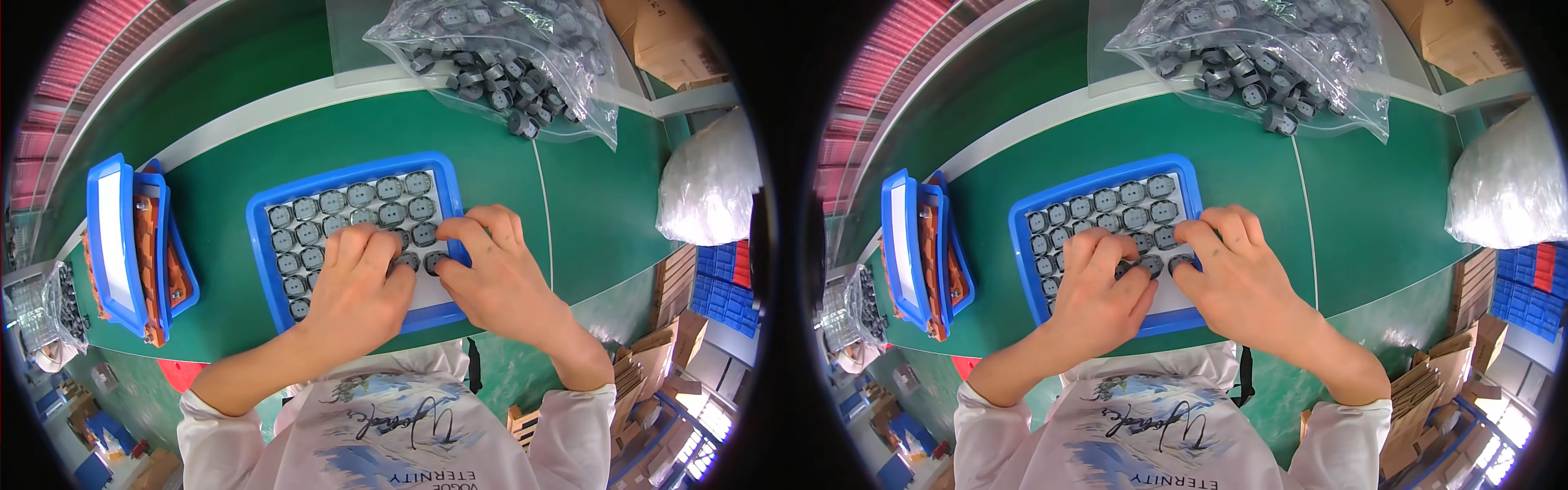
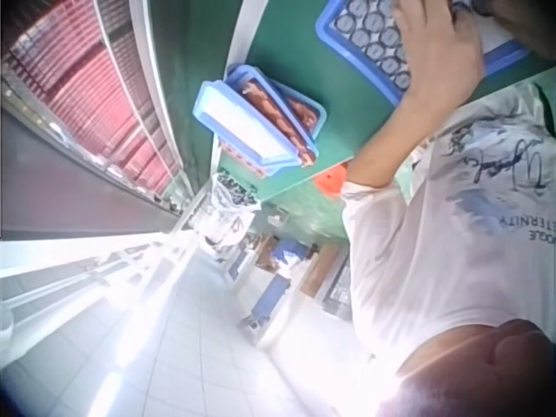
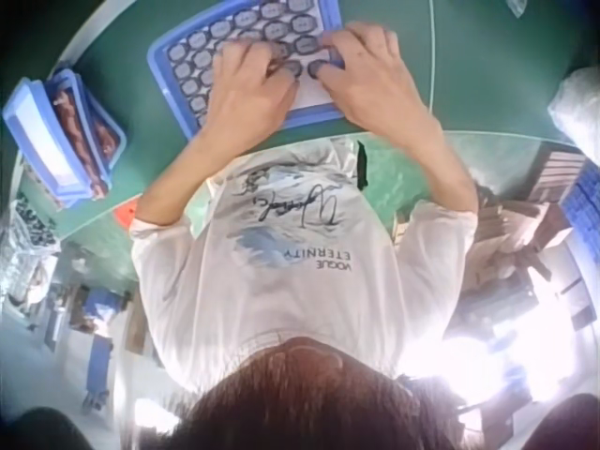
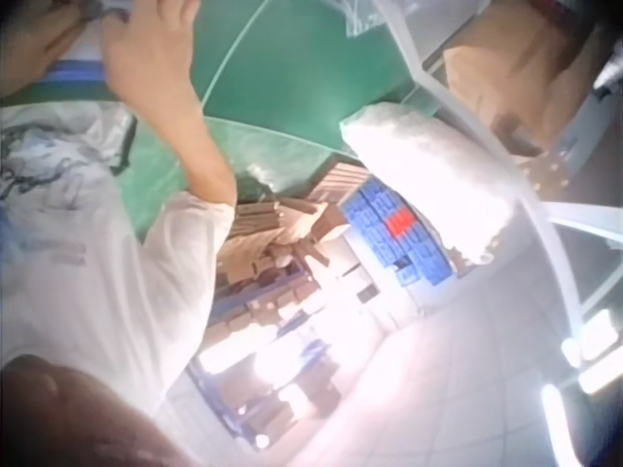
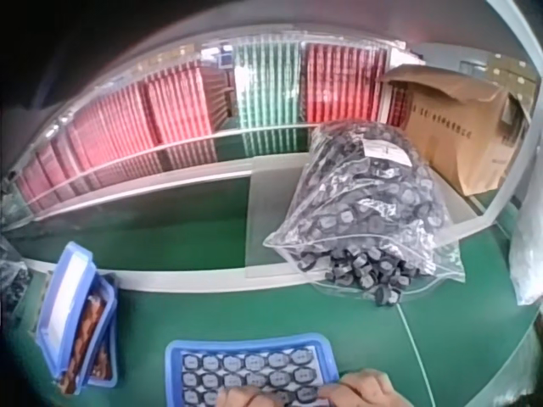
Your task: The person is arranging small circular electronic components into blue trays and subsequently into an orange template board at an electronics assembly station.
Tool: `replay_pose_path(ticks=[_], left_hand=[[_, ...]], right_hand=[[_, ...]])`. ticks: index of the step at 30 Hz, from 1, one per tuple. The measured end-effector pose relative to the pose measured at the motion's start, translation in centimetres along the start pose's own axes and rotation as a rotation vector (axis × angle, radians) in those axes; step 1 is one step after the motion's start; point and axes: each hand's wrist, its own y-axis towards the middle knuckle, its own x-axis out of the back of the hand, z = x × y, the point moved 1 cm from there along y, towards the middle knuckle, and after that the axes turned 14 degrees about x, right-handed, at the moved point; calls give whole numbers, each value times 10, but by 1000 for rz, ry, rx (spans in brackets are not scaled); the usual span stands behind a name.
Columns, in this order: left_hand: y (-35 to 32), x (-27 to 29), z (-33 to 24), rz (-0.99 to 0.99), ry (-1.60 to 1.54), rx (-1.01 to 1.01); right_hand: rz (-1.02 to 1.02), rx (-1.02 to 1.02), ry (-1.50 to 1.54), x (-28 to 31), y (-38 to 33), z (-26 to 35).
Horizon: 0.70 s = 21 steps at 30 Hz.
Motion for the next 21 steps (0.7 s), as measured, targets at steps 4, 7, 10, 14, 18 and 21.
replay_pose_path(ticks=[4, 7, 10, 14, 18, 21], left_hand=[[0, 1, 0, -5, -6, -2], [0, 3, 2, 6, -32, 22], [1, 4, 2, 13, -69, 43], [2, 3, 1, 27, -96, 31], [2, 5, 3, 31, -80, 26], [7, 8, 3, 33, -147, 43]], right_hand=[[2, 26, 26, -2, 1, -1], [-18, 36, 38, -3, 2, -1], [-37, 48, 26, -5, 4, -3], [-37, 64, 39, -4, 4, -4], [-68, 85, 53, -8, 4, -5], [-70, 21, 134, 1, 5, -7]])
